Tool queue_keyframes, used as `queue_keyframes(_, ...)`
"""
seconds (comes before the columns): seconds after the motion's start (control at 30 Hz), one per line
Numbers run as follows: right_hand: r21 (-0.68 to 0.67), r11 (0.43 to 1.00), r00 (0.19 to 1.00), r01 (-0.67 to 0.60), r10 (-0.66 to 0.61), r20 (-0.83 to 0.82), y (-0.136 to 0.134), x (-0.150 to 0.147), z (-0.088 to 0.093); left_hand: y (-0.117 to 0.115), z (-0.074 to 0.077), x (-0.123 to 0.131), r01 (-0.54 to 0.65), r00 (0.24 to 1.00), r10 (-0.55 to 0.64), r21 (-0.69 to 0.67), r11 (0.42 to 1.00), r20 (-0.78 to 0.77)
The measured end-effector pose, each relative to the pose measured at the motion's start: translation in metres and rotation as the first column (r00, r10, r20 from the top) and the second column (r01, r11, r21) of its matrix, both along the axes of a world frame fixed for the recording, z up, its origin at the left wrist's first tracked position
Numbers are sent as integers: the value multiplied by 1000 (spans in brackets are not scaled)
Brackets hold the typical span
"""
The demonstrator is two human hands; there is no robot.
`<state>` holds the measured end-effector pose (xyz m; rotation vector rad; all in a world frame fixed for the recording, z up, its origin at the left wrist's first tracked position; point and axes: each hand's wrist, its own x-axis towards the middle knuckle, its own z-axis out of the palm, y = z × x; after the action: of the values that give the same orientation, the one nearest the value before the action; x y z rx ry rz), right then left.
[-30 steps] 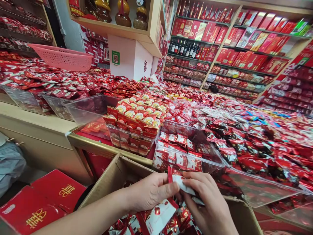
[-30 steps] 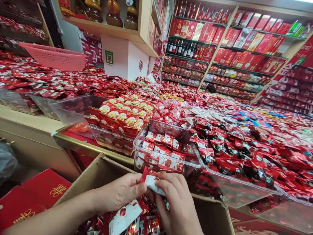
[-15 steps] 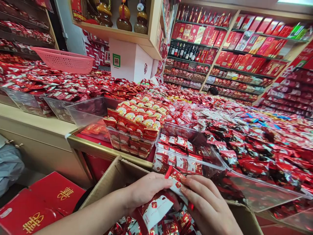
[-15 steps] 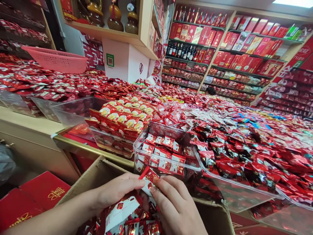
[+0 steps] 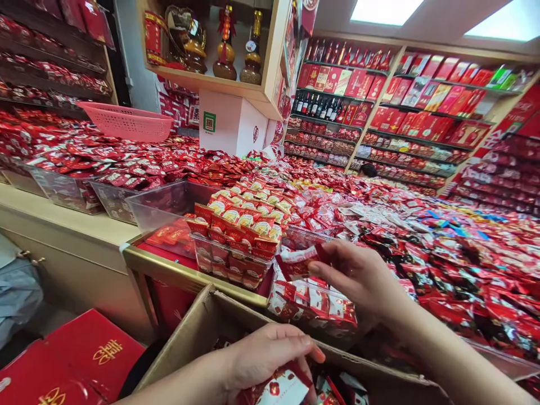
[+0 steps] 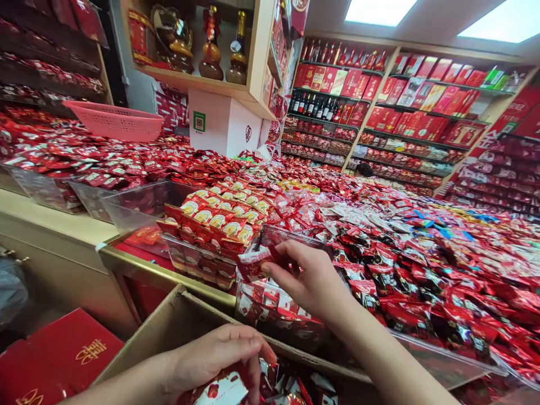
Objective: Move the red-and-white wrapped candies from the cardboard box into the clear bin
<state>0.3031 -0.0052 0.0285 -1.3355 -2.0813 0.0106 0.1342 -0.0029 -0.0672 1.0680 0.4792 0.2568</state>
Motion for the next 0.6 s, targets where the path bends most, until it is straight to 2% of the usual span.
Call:
queue_keyframes(0.1,-35,999,999,13,-14,-43,19,-3,13,-1,-3,0,8,1000,-7,36,999,-31)
queue_keyframes(0.17,-14,997,996,74,-73,53,30,-4,14,-1,-4,0,20,998,-16,69,997,-65)
queue_keyframes(0.27,-67,996,948,58,-34,318,46,-4,2,-1,-5,0,36,993,-22,124,992,-118)
queue_keyframes(0.37,-155,988,886,-2,74,457,59,-6,-18,-2,-5,1,51,983,-24,143,988,-183)
queue_keyframes(0.47,-222,974,877,-49,148,457,66,-8,-31,-3,-4,0,67,971,-27,158,985,-240)
queue_keyframes(0.6,-328,937,888,-116,246,389,68,-6,-37,-3,0,-1,77,962,-25,183,980,-273)
